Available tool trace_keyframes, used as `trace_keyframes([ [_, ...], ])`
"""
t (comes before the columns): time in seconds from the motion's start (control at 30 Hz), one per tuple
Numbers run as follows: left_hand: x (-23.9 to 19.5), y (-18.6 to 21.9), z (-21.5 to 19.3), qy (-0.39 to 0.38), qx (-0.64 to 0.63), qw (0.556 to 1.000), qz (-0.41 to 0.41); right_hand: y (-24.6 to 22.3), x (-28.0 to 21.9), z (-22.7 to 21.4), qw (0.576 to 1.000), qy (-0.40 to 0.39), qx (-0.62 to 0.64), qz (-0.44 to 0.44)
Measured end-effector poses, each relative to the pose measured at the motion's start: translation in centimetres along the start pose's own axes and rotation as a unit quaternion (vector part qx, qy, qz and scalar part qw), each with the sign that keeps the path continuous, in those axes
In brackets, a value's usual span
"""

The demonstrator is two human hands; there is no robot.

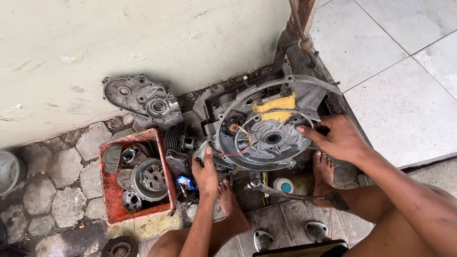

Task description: Cleaning and assembling motorcycle engine components using a brush and cleaning fluid

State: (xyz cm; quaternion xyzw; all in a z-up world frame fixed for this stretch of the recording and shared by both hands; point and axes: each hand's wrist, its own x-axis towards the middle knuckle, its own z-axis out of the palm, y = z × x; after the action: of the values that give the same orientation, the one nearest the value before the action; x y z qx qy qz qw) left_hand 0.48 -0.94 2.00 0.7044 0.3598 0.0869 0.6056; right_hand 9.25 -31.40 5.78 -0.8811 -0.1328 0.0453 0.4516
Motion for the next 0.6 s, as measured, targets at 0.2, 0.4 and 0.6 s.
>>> trace_keyframes([
  [0.2,0.5,0.4,0.3,0.020,-0.005,1.000,-0.019,0.2,-0.6,-0.2,1.000,0.007,-0.017,-0.003],
  [0.4,-0.9,3.5,0.8,0.044,-0.069,0.996,-0.035,-3.0,1.5,-1.9,0.996,0.034,-0.079,0.009],
  [0.6,1.2,0.9,1.0,0.001,-0.065,0.997,-0.034,-0.6,1.6,-1.2,0.997,-0.007,-0.061,0.050],
])
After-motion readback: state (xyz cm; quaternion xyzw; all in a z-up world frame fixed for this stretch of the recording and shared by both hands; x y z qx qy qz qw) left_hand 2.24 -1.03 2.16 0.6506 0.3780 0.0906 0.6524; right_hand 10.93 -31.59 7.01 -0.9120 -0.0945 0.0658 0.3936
